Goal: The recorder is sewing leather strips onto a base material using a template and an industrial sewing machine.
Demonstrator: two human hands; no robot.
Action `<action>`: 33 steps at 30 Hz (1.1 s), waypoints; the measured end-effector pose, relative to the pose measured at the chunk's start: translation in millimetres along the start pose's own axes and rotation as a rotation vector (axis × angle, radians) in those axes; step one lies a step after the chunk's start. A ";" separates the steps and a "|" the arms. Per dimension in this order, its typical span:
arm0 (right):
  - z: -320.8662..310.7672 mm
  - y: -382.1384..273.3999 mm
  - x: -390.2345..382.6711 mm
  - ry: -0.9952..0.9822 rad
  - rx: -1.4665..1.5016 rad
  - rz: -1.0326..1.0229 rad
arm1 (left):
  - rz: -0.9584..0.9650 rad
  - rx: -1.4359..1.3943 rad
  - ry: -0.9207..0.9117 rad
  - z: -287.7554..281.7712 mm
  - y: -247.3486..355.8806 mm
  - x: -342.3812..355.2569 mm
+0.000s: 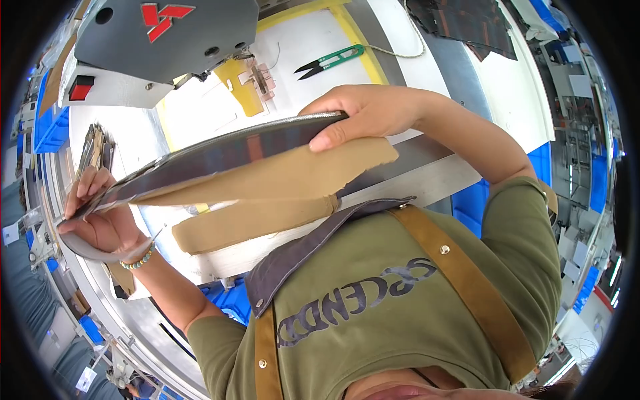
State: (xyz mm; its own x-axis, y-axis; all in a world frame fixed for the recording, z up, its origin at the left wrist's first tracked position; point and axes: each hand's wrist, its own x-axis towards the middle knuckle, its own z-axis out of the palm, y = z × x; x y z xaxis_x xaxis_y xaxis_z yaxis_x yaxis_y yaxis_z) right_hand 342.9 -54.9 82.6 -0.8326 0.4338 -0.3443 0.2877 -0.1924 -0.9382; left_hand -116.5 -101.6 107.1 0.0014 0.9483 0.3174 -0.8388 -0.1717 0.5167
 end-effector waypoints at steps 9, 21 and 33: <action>-2.3 9.8 25.5 0.167 -0.545 -0.113 | 0.129 0.001 0.106 -80.8 76.8 21.7; 32.3 5.2 88.4 0.254 -0.816 -0.235 | -0.364 1.591 -0.556 30.0 -101.5 24.4; 9.2 3.0 79.3 0.282 -0.375 -0.154 | -0.315 1.484 -0.430 -1.1 -124.4 0.3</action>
State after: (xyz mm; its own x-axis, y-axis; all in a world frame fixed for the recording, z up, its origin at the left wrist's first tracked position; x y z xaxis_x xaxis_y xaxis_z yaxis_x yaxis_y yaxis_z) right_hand 273.4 -29.2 52.8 -0.7333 0.6637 -0.1479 0.3650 0.2007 -0.9091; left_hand -12.8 -79.7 42.1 0.4306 0.8957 0.1106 0.4847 -0.3328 0.8089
